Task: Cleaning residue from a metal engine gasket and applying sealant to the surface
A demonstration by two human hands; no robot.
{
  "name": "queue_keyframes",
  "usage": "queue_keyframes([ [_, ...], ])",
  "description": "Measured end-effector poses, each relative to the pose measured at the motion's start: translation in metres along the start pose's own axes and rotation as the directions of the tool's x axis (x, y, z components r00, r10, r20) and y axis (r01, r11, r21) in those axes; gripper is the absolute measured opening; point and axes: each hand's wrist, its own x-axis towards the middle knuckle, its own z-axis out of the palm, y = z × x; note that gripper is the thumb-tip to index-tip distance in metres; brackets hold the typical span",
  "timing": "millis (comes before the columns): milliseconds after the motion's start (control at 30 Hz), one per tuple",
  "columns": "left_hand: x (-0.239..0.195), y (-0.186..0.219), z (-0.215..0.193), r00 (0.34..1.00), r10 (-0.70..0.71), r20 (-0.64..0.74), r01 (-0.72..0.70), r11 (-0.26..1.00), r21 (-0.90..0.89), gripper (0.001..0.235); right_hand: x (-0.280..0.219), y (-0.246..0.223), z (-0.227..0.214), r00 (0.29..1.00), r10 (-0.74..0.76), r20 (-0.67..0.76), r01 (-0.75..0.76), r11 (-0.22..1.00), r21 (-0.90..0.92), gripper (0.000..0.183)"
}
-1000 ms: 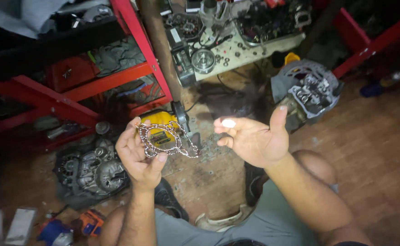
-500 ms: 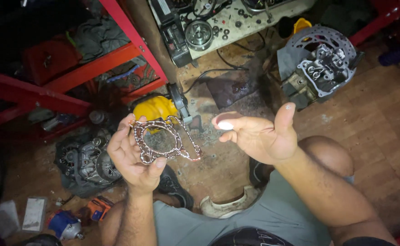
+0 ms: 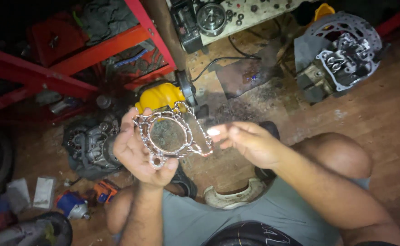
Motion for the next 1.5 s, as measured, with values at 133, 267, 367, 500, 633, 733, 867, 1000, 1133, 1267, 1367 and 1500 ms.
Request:
queue_keyframes([
  [133, -0.009, 0.0, 0.009, 1.0, 0.03, -0.004, -0.03, 0.999, -0.028, 0.099, -0.002, 0.007, 0.024, 0.997, 0.073, -0.015, -0.069, 0.983, 0.169, 0.031],
  [267, -0.009, 0.001, 0.014, 0.998, 0.037, 0.05, -0.038, 0.999, 0.023, 0.1, 0.001, 0.008, 0.017, 1.0, 0.015, 0.008, -0.015, 1.0, 0.003, 0.021],
  [367, 0.007, 0.014, 0.024, 0.988, -0.078, 0.136, 0.074, 0.997, 0.031, 0.086, 0.006, -0.006, 0.012, 0.997, -0.073, -0.016, 0.068, 0.975, -0.212, 0.011],
  [500, 0.003, 0.016, 0.008, 0.936, -0.294, 0.191, 0.204, 0.9, 0.385, 0.018, 0.014, -0.02, -0.002, 0.962, -0.274, 0.0, 0.215, 0.753, -0.622, 0.017],
  [633, -0.007, 0.008, 0.01, 0.925, -0.36, 0.124, 0.265, 0.843, 0.469, 0.01, 0.019, -0.029, -0.004, 0.929, -0.369, 0.026, 0.274, 0.639, -0.719, 0.019],
  [733, -0.017, -0.001, 0.011, 0.914, -0.399, 0.076, 0.323, 0.827, 0.46, 0.026, 0.022, -0.036, -0.003, 0.89, -0.452, 0.058, 0.347, 0.59, -0.729, 0.029],
  [867, -0.006, 0.003, 0.019, 0.886, -0.451, 0.11, 0.389, 0.85, 0.355, 0.021, 0.024, -0.044, -0.012, 0.88, -0.471, 0.056, 0.352, 0.57, -0.743, 0.034],
  [1000, -0.01, 0.001, 0.022, 0.879, -0.468, 0.088, 0.415, 0.843, 0.343, 0.02, 0.024, -0.061, -0.005, 0.886, -0.449, 0.117, 0.361, 0.51, -0.781, 0.033],
  [1133, -0.017, -0.008, 0.016, 0.848, -0.523, 0.08, 0.463, 0.807, 0.366, 0.034, 0.025, -0.068, -0.008, 0.871, -0.467, 0.15, 0.391, 0.478, -0.786, 0.034],
  [1267, -0.004, -0.004, 0.024, 0.827, -0.558, 0.07, 0.52, 0.806, 0.285, 0.029, 0.027, -0.075, -0.013, 0.893, -0.416, 0.174, 0.369, 0.453, -0.811, 0.035],
  [1367, -0.017, -0.014, 0.021, 0.848, -0.529, 0.033, 0.498, 0.817, 0.29, 0.023, 0.029, -0.077, -0.023, 0.894, -0.416, 0.168, 0.36, 0.442, -0.822, 0.032],
  [1500, -0.032, -0.031, 0.029, 0.854, -0.495, -0.161, 0.52, 0.82, 0.239, 0.027, 0.036, -0.068, -0.002, 0.894, -0.447, -0.026, 0.319, 0.676, -0.664, 0.065],
])
